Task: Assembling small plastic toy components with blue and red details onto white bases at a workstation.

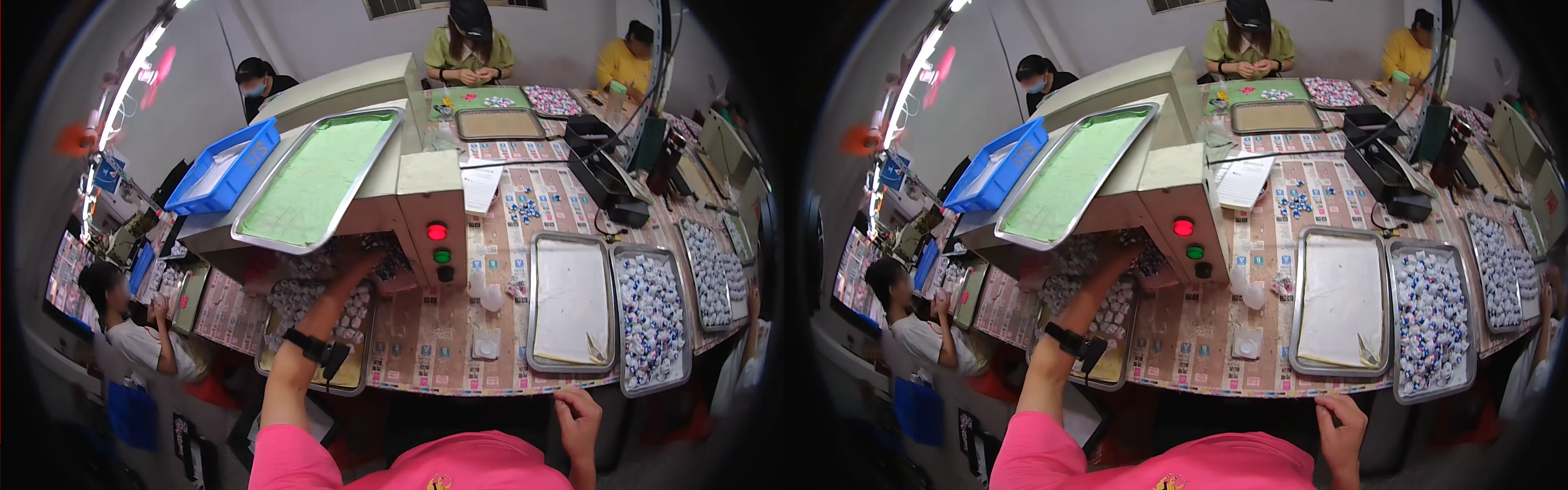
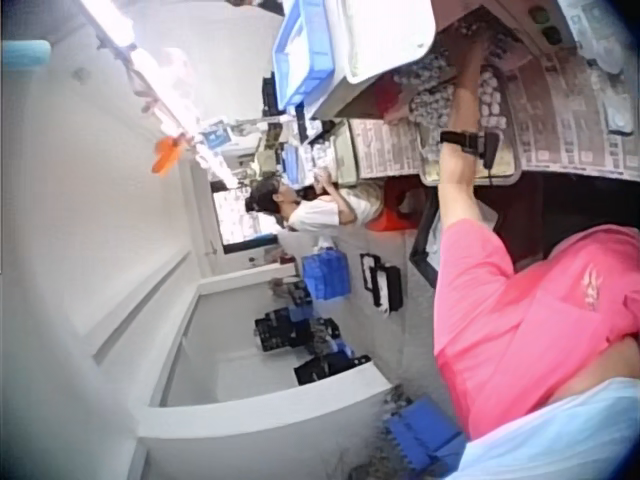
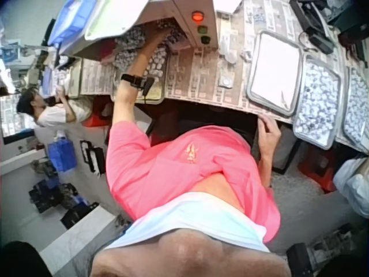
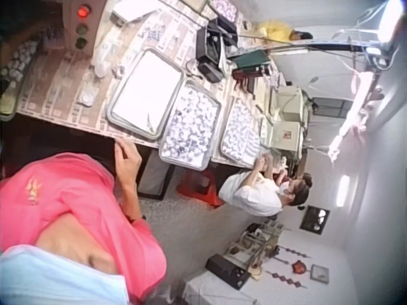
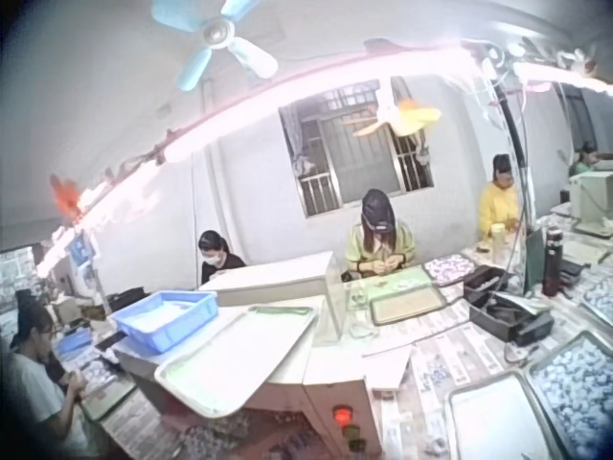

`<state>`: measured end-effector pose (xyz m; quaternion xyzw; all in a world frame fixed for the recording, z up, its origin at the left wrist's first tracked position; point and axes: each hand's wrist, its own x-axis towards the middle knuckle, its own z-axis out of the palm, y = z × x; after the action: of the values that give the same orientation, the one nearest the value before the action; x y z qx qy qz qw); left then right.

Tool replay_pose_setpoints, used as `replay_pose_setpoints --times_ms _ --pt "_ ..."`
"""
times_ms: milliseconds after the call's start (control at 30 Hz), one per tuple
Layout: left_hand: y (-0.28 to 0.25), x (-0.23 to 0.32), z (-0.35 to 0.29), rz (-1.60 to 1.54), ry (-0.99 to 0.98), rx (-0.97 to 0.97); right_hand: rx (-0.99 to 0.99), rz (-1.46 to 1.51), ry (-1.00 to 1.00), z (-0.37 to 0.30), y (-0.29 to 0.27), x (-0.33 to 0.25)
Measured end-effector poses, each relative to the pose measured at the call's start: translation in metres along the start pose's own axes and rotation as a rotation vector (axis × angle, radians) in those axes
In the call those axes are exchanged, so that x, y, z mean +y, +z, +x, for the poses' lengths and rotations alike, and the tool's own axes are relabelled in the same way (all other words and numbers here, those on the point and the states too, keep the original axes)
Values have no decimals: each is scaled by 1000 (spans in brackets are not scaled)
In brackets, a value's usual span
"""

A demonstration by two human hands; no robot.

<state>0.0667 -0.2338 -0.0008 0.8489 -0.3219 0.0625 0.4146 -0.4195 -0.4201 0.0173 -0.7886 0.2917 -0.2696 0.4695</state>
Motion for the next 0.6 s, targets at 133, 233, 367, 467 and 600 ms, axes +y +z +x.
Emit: replay_pose_setpoints --times_ms 133,233,367,467,600 --pt "-17 24 -36 -515 -310 -51 15 18 11 -7 -6 1" --pt "-29 47 -57 -692 -562 -171 34 24 -16 -12 -10 6" --pt "-27 110 -92 -814 -646 -331 14 39 -116 -9 -9 12" --pt "0 154 -115 -1076 -639 -483 -9 92 -126 -9 -8 16" --pt "59 209 -130 -1194 -680 -672 -10 154 -174 -5 -5 16"
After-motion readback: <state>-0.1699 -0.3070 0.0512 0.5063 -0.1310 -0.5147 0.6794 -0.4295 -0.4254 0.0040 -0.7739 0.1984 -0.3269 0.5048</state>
